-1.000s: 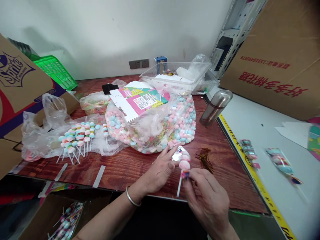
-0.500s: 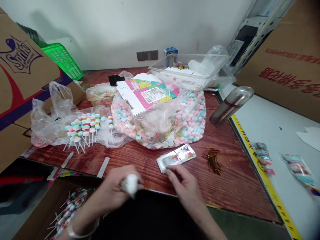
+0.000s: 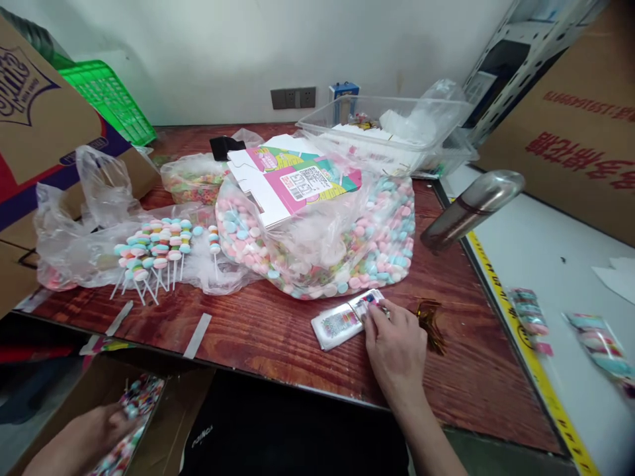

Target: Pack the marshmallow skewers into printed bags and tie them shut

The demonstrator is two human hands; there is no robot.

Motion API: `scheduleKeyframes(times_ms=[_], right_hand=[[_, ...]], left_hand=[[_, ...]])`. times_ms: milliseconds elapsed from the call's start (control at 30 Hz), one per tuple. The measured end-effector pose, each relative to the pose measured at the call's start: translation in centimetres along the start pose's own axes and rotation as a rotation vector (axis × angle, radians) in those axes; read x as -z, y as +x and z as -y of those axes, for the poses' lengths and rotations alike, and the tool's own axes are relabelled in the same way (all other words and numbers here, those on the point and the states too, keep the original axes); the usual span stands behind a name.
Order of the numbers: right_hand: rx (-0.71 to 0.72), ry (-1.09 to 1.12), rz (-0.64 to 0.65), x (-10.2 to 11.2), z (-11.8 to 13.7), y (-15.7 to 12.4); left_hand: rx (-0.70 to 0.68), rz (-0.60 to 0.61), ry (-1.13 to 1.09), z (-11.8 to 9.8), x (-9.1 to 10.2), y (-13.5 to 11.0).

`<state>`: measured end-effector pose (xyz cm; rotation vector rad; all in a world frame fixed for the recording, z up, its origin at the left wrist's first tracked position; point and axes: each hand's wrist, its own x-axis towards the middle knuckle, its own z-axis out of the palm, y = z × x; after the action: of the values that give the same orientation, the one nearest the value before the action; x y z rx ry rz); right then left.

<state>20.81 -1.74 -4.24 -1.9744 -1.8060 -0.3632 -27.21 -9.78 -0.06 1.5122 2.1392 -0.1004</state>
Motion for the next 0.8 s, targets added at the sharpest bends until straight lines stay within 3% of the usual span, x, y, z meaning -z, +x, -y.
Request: scheduleKeyframes(times_ms=[33, 133, 233, 333, 433, 533, 800], right_hand=[[0.007, 0.005, -0.009, -0.1, 0.2, 0.0], [-0.019, 0.047, -0.059, -0.1, 0.8, -0.1], [-0.044, 0.146, -0.090, 0.1, 1.1, -0.3], [-0.102, 0.397, 0.000, 0.3, 1.3, -0.4], [-0.343, 0.710, 0.164, 0.3, 1.4, -0.4], [-0.486, 0.779, 0.219, 0.2, 1.1, -0.2], [-0.376, 0.677, 0.287, 0.5, -0.2, 0.7]], left_hand=[[-0.093, 0.162, -0.030, -2.9, 0.4, 0.2], [-0.555, 0.249, -0.199, -13.5, 0.6, 0.3], [-0.908, 0.180, -0.333, -23.2, -1.7, 0.0], [-1.174, -0.012, -0.270, -29.3, -5.7, 0.1], [-1.163, -0.128, -0.197, -31.7, -8.9, 0.9], [-1.105, -0.120, -0.222, -32.1, -10.1, 1.8], [-1.119, -0.111, -0.220, -31.6, -10.0, 2.3]])
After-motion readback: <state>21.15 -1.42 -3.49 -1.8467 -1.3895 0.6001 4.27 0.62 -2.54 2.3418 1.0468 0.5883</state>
